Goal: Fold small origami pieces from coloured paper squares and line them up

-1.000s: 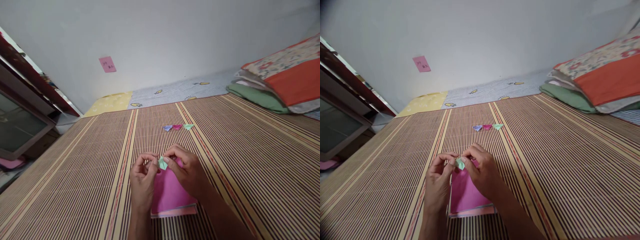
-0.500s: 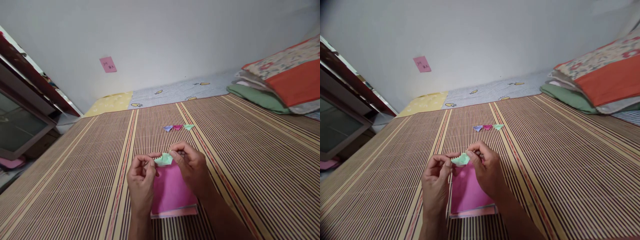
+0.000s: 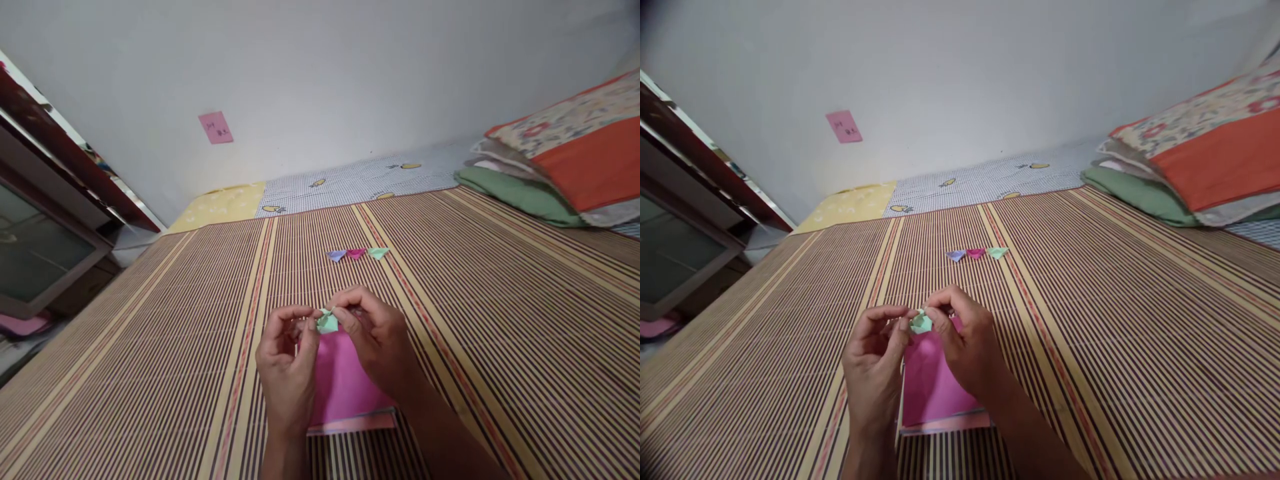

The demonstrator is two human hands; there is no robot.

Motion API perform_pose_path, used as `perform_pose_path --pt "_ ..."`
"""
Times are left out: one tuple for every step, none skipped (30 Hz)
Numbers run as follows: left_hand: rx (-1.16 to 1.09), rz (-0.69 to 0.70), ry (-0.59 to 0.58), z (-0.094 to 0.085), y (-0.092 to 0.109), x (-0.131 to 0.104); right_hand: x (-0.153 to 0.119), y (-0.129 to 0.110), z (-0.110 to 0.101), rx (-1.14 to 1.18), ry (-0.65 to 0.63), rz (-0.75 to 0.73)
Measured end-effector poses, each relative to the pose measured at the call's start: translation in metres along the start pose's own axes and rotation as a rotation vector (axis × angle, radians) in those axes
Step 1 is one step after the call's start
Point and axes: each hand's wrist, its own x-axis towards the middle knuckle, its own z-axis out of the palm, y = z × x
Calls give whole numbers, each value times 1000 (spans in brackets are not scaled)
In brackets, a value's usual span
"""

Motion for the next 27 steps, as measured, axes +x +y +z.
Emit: perform_pose_path --pt "6 12 -23 -1 0 0 0 0 0 5 10 14" --pt "15 32 -46 -1 0 1 -1 1 0 13 23 27" --pt "27 57 -67 -1 1 2 -1 2 0 25 33 38" --pt "39 79 -86 -1 2 2 -1 2 0 39 43 46" --pt "49 92 -103 -1 3 3 -1 3 0 52 48 53" --pt "54 92 -119 0 4 4 -2 3 1 63 50 57" --pt "55 80 -135 1 5 4 -2 3 1 72 48 58" --pt "54 60 -151 2 5 4 -2 3 1 80 42 59" --pt "50 36 -166 2 5 4 -2 3 0 88 30 60" --pt "43 17 -176 3 6 4 -1 3 0 95 16 61" --pt "39 4 -182 3 5 4 -1 2 0 103 1 64" --pt "42 -4 -181 3 5 4 -1 2 -1 111 -12 67" --pt "52 -7 -172 2 5 4 0 2 -2 120 -23 72" --pt "72 -7 -160 1 5 4 0 2 -2 130 -30 72" --pt "102 -1 -146 0 5 4 0 2 -3 139 -34 69" --pt "141 12 -132 -1 5 4 1 2 -3 144 -39 67" --pt "184 33 -119 -2 6 4 1 2 -3 135 -44 67" --pt "225 66 -107 -3 6 4 1 1 -2 107 -41 71" --pt "263 105 -98 -3 7 4 0 1 -1 61 -29 75" --pt "294 150 -90 -3 7 4 0 0 1 2 -9 76" --pt "318 193 -82 -2 7 3 0 -1 3 -60 11 74" --pt "331 229 -76 -1 7 3 -1 -2 4 -115 30 64" --pt "333 252 -71 0 7 2 -1 -2 6 -155 38 49" --pt "329 258 -68 0 6 2 0 -2 7 -177 35 35" --pt "325 253 -66 1 6 2 0 -2 7 -187 25 24" --pt "321 242 -62 1 5 2 1 -1 7 -192 16 20" --pt "320 231 -57 1 4 3 1 0 6 -198 7 23"
